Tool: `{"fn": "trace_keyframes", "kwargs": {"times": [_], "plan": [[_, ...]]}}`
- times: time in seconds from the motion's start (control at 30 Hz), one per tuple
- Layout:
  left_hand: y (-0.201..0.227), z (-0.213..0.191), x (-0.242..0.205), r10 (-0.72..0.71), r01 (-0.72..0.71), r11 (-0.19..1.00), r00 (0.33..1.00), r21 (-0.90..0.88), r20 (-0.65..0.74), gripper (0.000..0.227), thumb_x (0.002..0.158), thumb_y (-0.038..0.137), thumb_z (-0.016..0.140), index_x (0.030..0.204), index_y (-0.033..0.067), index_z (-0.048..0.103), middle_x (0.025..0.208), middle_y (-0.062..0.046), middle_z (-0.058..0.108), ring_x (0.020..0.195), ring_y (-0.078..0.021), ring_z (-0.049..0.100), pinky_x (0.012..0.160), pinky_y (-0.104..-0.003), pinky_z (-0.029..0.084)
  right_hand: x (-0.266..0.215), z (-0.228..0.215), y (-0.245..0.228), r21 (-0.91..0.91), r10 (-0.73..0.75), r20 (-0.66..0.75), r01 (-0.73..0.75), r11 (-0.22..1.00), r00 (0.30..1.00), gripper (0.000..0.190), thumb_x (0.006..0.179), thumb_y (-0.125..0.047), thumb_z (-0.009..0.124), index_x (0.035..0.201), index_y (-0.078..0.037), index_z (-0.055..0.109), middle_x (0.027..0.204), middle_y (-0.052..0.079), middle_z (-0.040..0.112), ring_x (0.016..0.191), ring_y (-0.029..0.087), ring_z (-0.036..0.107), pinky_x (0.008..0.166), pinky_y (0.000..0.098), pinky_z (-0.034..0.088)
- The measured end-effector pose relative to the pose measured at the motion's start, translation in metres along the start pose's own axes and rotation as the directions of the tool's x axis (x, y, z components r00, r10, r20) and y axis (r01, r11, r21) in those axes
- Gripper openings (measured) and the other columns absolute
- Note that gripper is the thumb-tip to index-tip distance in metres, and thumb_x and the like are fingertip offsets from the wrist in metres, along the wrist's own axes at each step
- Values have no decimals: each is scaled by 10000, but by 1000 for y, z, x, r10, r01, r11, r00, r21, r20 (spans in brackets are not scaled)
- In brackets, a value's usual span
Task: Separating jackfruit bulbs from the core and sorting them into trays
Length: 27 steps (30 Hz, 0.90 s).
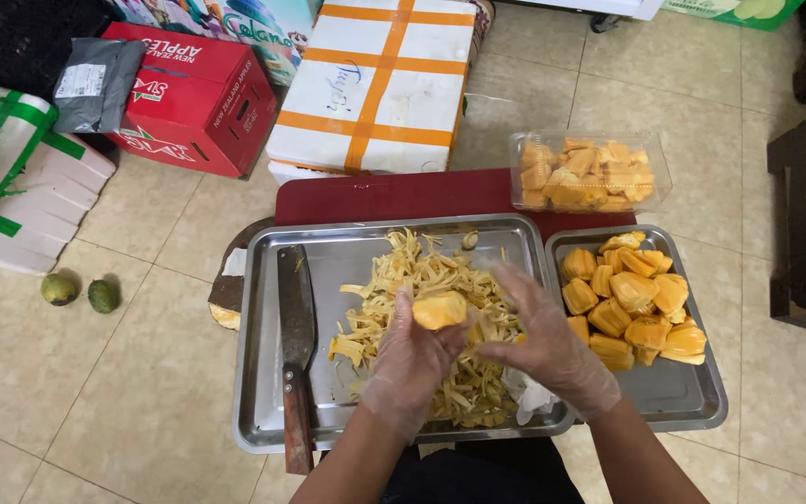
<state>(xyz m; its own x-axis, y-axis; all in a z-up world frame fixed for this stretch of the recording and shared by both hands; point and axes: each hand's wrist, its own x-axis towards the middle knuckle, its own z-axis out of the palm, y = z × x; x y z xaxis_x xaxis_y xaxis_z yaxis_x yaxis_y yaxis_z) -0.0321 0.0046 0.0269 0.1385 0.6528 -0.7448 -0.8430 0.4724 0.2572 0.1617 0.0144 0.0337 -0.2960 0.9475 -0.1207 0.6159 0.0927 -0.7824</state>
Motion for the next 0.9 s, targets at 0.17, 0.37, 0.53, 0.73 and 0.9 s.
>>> {"fn": "trace_keyframes", "kwargs": {"times": [0.17, 0.37, 0.53, 0.73, 0.9], "plan": [[-23, -14, 21, 18, -41, 996, 963, 80, 268, 520, 1012, 514, 542, 1270, 65, 594, 1091, -185, 688, 888, -300, 682, 637, -376, 601, 7, 10, 7, -191, -615, -81, 593, 782, 785, 713, 893, -364, 797, 1453, -23, 515, 1476, 177, 603, 1337, 338, 596, 1169, 464, 437], [9, 32, -49, -40, -13, 887, 994, 461, 106, 833, 955, 648, 281, 1589, 117, 373, 1119, -218, 669, 893, -372, 701, 946, -548, 575, -1, -7, -27, 697, 388, 100, -343, 630, 916, 914, 718, -33, 752, 1587, -132, 490, 1263, 171, 637, 1076, 330, 670, 882, 480, 627], [7, 22, -33, -24, 18, 922, 1000, 387, 11, 850, 927, 642, 314, 1671, 253, 182, 1513, -365, 544, 1178, -526, 669, 947, -618, 555, -12, -4, 42, 879, 368, -72, -115, 462, 927, 776, 723, 5, 750, 1483, -54, 606, 1054, 168, 693, 914, 286, 675, 819, 401, 543], [11, 19, -38, 76, -57, 907, 997, 417, -30, 736, 996, 476, 328, 1659, 159, 275, 1415, -391, 622, 1121, -504, 676, 892, -569, 554, -45, -45, 81, 926, 499, -180, -26, 378, 848, 545, 838, -25, 655, 1380, 21, 633, 1188, 158, 666, 1000, 258, 650, 788, 324, 508], [13, -3, -29, 45, -33, 942, 999, 333, -29, 707, 909, 416, 468, 1551, 120, 439, 1361, -345, 605, 1173, -501, 594, 963, -571, 464, -82, -85, 121, 941, 378, -200, 70, 332, 904, 616, 941, -288, 670, 1454, 21, 520, 1224, 282, 698, 977, 304, 710, 691, 268, 523]]}}
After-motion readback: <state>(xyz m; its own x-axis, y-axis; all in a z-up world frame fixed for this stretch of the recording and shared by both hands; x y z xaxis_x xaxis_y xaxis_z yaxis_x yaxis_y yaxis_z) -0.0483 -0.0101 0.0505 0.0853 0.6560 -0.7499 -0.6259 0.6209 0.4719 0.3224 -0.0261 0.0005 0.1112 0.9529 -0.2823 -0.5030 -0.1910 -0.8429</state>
